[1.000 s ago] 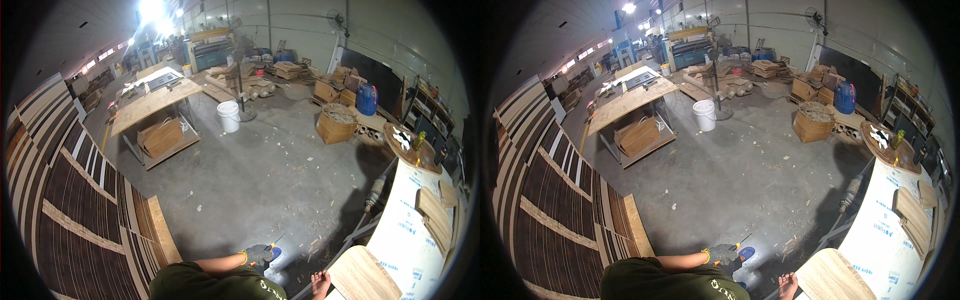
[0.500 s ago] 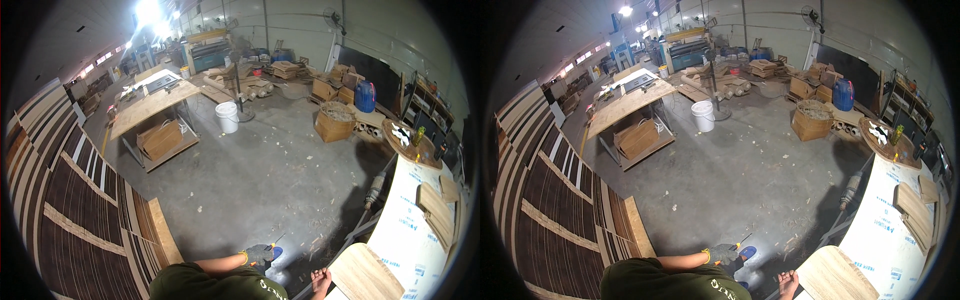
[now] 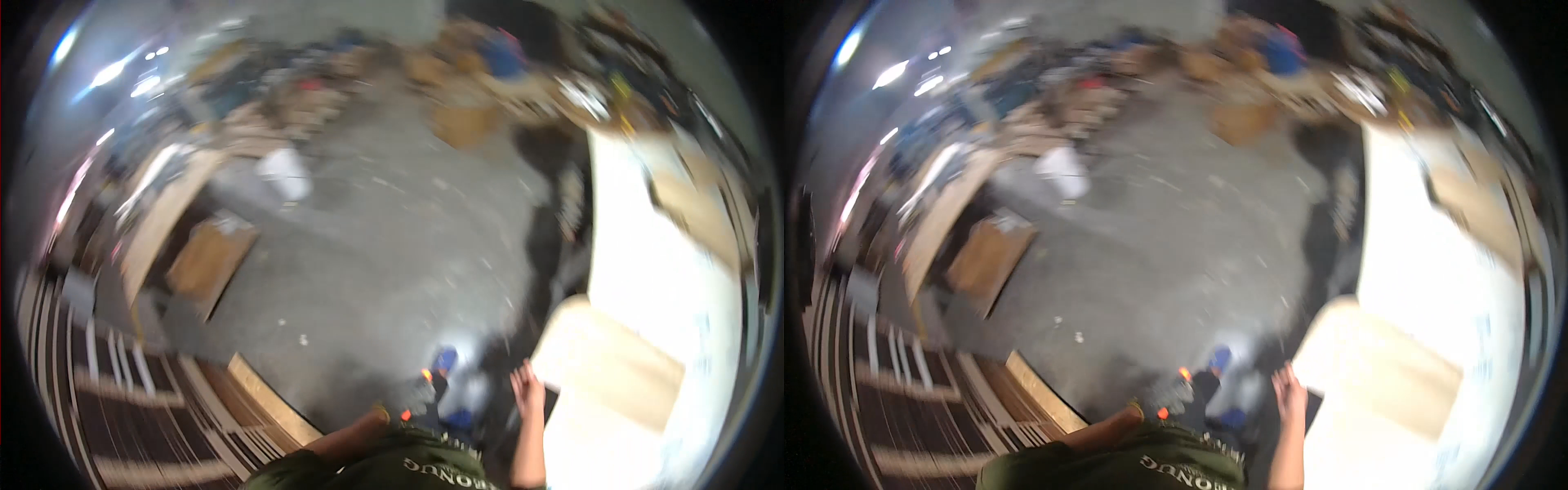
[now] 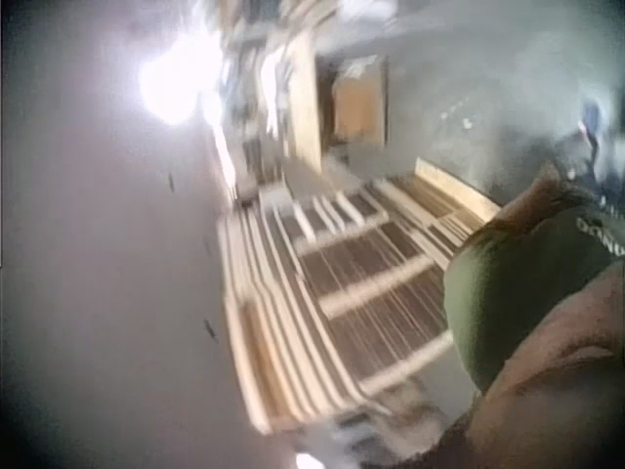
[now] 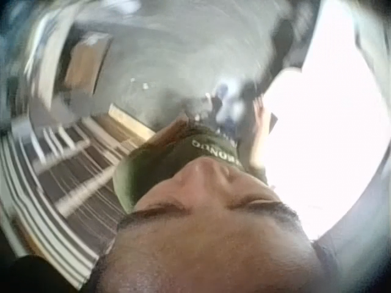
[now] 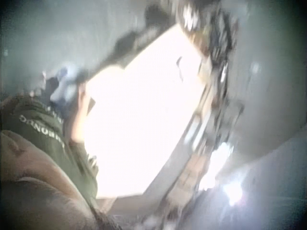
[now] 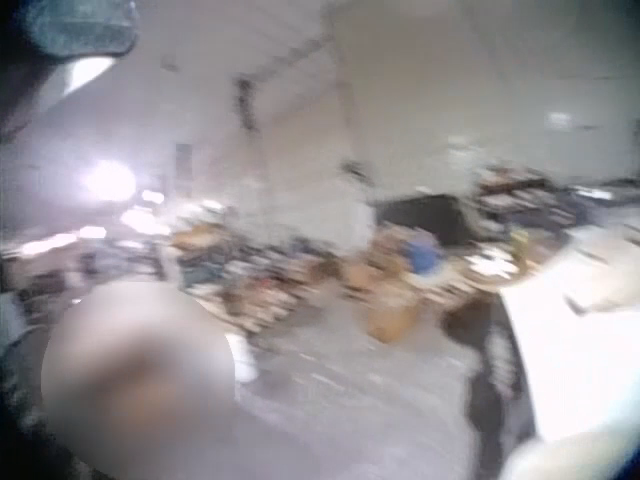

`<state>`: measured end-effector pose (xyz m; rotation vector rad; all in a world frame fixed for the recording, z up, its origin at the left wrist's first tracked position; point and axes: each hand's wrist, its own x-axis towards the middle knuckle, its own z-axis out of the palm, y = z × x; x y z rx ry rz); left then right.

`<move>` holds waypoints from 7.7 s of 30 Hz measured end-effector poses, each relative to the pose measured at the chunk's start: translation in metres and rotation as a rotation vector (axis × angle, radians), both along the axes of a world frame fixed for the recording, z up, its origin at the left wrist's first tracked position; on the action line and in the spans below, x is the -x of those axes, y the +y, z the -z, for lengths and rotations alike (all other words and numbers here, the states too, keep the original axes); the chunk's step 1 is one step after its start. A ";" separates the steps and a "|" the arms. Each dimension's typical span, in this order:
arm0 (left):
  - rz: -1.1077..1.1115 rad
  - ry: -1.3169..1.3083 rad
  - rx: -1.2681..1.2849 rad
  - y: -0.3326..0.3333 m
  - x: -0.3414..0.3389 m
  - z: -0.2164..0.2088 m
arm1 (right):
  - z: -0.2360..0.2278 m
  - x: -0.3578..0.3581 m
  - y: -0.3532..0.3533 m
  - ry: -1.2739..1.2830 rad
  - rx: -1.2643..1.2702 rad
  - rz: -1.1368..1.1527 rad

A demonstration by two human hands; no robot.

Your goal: Trimming the edges of curved wooden boards using a utility knife on a factory work table.

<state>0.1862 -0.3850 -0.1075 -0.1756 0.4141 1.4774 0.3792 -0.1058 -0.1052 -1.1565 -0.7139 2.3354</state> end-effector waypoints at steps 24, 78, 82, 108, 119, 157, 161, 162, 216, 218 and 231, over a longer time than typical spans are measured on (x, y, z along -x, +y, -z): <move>0.551 2.567 0.216 0.255 0.006 -0.113 | -0.033 0.101 0.088 0.336 -0.133 0.277; 0.476 2.940 0.139 0.284 0.042 -0.107 | -0.024 0.093 0.092 0.288 -0.246 0.199; 0.462 2.950 0.115 0.294 0.050 -0.109 | -0.024 0.093 0.094 0.365 -0.298 0.130; 0.553 2.685 -0.087 0.256 0.025 -0.117 | -0.041 -0.001 -0.033 0.068 -0.109 0.210; 0.609 2.714 0.003 0.204 -0.013 -0.126 | -0.055 -0.032 -0.083 -0.186 0.068 0.171; 0.851 2.518 -0.147 0.166 -0.049 -0.128 | -0.155 -0.092 -0.116 -1.021 -0.927 -0.178; 0.887 2.595 -0.181 0.170 -0.050 -0.124 | -0.109 -0.041 -0.104 -1.211 -1.069 -0.212; 0.868 2.618 -0.182 0.169 -0.049 -0.122 | -0.096 -0.036 -0.108 -1.286 -1.106 -0.295; 0.677 2.683 -0.083 0.181 -0.059 -0.118 | -0.064 -0.081 0.096 -1.703 -0.878 0.165; 0.673 2.720 -0.072 0.189 -0.058 -0.121 | -0.064 -0.081 0.095 -1.669 -0.980 0.230; 0.650 2.755 -0.095 0.223 -0.053 -0.120 | -0.062 -0.086 0.091 -1.646 -1.026 0.175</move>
